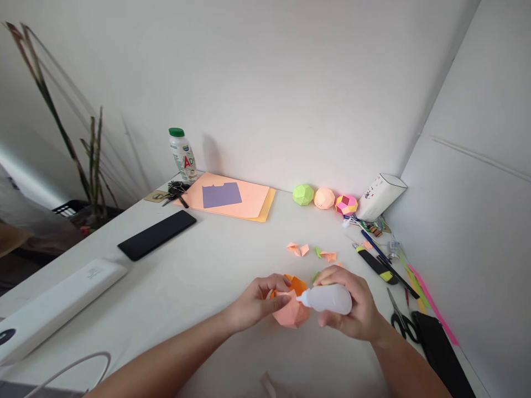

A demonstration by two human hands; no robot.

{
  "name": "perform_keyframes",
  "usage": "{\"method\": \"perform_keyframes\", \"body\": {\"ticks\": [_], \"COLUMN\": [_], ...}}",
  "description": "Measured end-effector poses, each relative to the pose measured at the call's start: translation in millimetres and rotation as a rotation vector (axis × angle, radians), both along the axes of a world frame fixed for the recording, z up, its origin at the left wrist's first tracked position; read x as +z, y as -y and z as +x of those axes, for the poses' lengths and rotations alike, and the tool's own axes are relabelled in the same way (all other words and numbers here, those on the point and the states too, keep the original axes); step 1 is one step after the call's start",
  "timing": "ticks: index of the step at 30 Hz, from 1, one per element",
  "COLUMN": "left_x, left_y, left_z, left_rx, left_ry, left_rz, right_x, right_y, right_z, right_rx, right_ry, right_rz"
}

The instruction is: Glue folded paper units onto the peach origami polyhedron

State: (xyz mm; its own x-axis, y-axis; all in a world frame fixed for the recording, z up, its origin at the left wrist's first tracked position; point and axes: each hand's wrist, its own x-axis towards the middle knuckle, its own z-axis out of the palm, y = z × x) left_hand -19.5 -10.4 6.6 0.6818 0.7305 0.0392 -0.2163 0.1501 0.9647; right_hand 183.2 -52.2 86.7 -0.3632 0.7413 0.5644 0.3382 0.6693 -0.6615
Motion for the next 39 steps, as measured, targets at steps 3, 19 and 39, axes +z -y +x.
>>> {"method": "perform_keyframes", "body": {"ticks": [3,19,39], "left_x": [-0.7,2.6,3.5], "left_y": [-0.5,-0.9,-5.9], "left_z": [0.0,-0.9,-8.0], "left_rx": [-0.011,-0.009,-0.081], "left_ry": [0.014,-0.008,0.008], "left_rz": [-0.003,-0.019,-0.002], "right_x": [-1.0,-4.4,-114.0], "right_y": [-0.3,-2.2,-17.2], "right_z": [-0.3,6.9,131.4], "right_rx": [0.0,-0.072,-1.014], "right_ry": [-0.019,-0.214,0.365], "right_rz": [0.023,-0.157,0.086]}}
